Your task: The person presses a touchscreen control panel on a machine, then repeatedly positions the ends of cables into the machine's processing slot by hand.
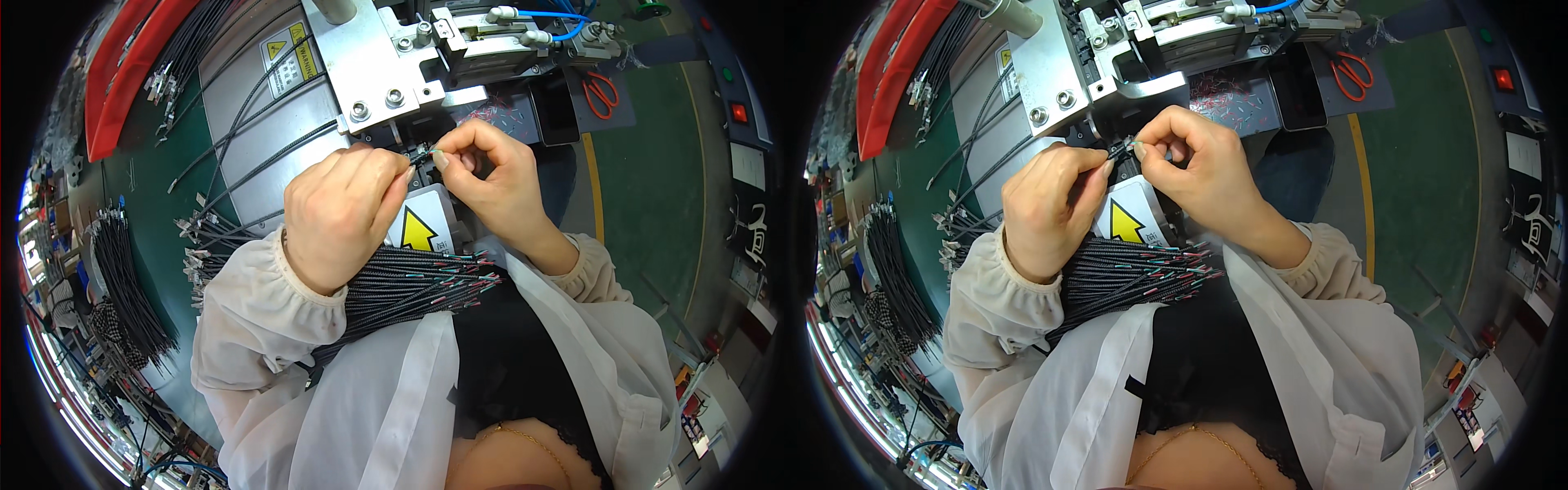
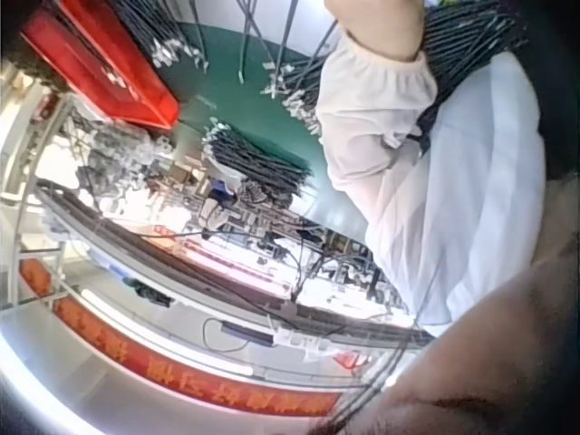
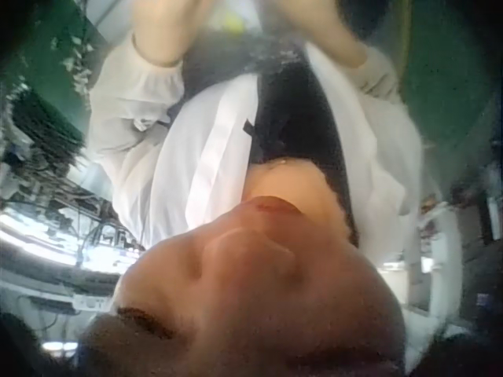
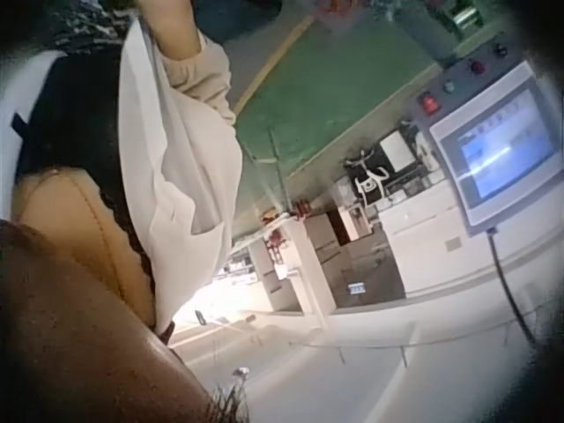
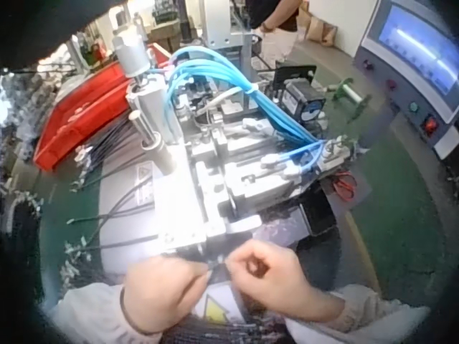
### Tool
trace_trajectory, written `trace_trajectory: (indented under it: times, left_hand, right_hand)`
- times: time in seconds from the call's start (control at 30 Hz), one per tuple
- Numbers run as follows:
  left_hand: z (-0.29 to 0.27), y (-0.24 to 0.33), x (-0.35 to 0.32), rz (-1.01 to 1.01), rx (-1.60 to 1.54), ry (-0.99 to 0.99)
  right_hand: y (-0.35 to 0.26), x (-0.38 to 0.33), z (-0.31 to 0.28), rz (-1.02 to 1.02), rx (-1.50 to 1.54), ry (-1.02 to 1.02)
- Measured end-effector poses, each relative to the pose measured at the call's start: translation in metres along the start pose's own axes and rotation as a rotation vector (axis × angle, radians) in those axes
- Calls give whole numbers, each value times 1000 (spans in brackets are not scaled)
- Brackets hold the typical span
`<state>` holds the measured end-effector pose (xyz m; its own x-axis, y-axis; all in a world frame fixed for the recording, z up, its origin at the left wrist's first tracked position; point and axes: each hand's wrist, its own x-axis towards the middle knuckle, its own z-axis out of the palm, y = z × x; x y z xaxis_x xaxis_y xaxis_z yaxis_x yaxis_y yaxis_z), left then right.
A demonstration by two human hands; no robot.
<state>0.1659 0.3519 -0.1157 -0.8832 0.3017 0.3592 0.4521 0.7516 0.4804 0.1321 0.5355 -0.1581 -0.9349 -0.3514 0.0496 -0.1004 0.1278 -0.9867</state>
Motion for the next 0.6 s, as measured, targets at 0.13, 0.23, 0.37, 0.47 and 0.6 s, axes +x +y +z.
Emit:
trace_trajectory:
  times: [0.13,0.23,0.37,0.47,0.6]
  left_hand:
    - [3,-3,0,35,59,17]
    - [3,-4,1,19,78,-2]
    - [3,-3,1,6,113,-21]
    - [3,-4,1,23,131,-19]
    - [2,-4,0,38,162,-32]
  right_hand:
    - [6,2,2,-43,-71,40]
    - [8,3,2,-27,-76,37]
    - [7,5,2,5,-41,27]
    - [7,5,1,18,-40,25]
    - [8,3,2,-43,-65,51]
